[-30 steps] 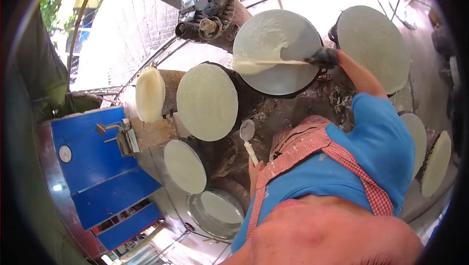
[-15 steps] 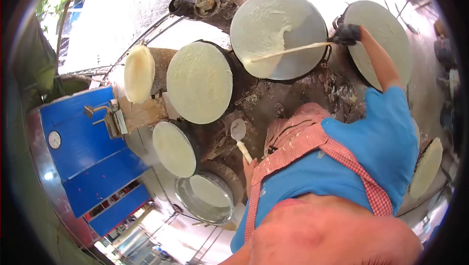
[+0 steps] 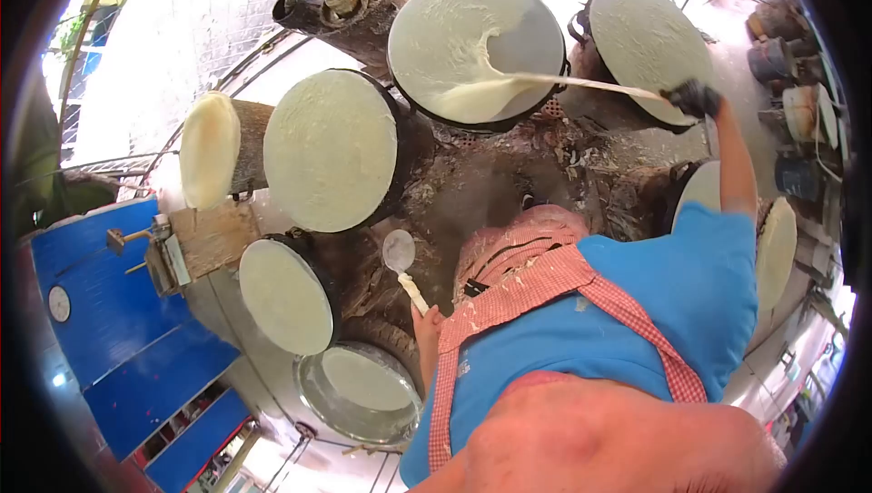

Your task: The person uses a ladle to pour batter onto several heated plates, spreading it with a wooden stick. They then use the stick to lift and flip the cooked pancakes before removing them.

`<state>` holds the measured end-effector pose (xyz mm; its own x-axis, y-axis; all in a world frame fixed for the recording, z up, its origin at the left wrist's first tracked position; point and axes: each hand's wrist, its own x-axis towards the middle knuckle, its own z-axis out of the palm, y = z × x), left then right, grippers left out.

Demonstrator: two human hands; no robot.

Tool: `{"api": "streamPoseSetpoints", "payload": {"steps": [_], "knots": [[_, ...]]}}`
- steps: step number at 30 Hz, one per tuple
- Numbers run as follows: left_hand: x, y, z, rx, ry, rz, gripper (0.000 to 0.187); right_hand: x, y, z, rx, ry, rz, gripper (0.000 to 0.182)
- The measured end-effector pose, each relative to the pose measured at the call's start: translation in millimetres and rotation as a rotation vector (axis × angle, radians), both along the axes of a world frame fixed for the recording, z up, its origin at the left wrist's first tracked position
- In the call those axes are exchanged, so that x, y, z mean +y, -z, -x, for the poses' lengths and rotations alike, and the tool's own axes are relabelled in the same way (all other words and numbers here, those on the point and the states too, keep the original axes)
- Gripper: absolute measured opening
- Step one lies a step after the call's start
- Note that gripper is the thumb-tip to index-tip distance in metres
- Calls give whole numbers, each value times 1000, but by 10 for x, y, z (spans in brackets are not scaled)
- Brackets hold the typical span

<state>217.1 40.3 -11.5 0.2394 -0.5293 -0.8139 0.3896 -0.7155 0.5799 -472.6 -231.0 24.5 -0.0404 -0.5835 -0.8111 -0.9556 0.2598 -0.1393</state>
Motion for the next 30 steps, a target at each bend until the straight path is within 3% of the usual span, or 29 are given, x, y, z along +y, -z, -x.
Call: {"api": "streamPoseSetpoints", "payload": {"steps": [2,4,7,9,10,12,13,15,16,17,18,19,20,21,23,25,27,28,30], "knots": [[-91,-54,-145,114,28,30,57,801,-3,-617,-31,86,235,22],[-104,48,-428,186,105,-73,51,1290,326,-1694,-198,48,720,21],[-61,-169,-681,314,57,-85,45,1226,984,-3444,6,-148,1356,20],[5,-246,-762,382,52,-26,44,1057,1147,-4238,-363,408,1256,20],[75,-355,-891,432,49,-5,43,1113,1110,-4276,-370,438,1254,20],[234,-542,-1005,506,39,70,38,1203,805,-4249,-12,239,978,27],[295,-501,-1058,590,31,136,36,1238,571,-4105,-2,261,1001,27],[456,-660,-1109,666,102,210,32,1507,288,-3905,234,269,665,30],[540,-667,-1151,877,76,287,36,1549,367,-3945,237,289,669,30],[571,-624,-1101,1108,38,374,40,1511,553,-3908,137,410,823,30],[593,-700,-1030,1073,48,488,48,1472,839,-3846,33,517,970,30],[629,-737,-1002,1082,44,492,48,1006,1808,-3960,-42,491,1442,28],[610,-759,-963,1151,11,505,51,678,2039,-4194,-40,359,1884,27],[559,-753,-908,1220,-21,530,53,688,2250,-4195,-140,340,1651,27],[569,-748,-884,1153,-4,540,52,948,1257,-4437,-258,308,1156,28],[584,-880,-776,1006,-2,562,53,1077,872,-4041,92,330,790,31],[598,-762,-846,1044,70,572,52,939,1266,-3384,-60,496,776,27],[609,-730,-821,1059,44,569,52,930,1156,-3441,-72,508,773,27],[550,-734,-586,1118,-23,538,50,854,621,-3512,-5,556,1350,29]]}}
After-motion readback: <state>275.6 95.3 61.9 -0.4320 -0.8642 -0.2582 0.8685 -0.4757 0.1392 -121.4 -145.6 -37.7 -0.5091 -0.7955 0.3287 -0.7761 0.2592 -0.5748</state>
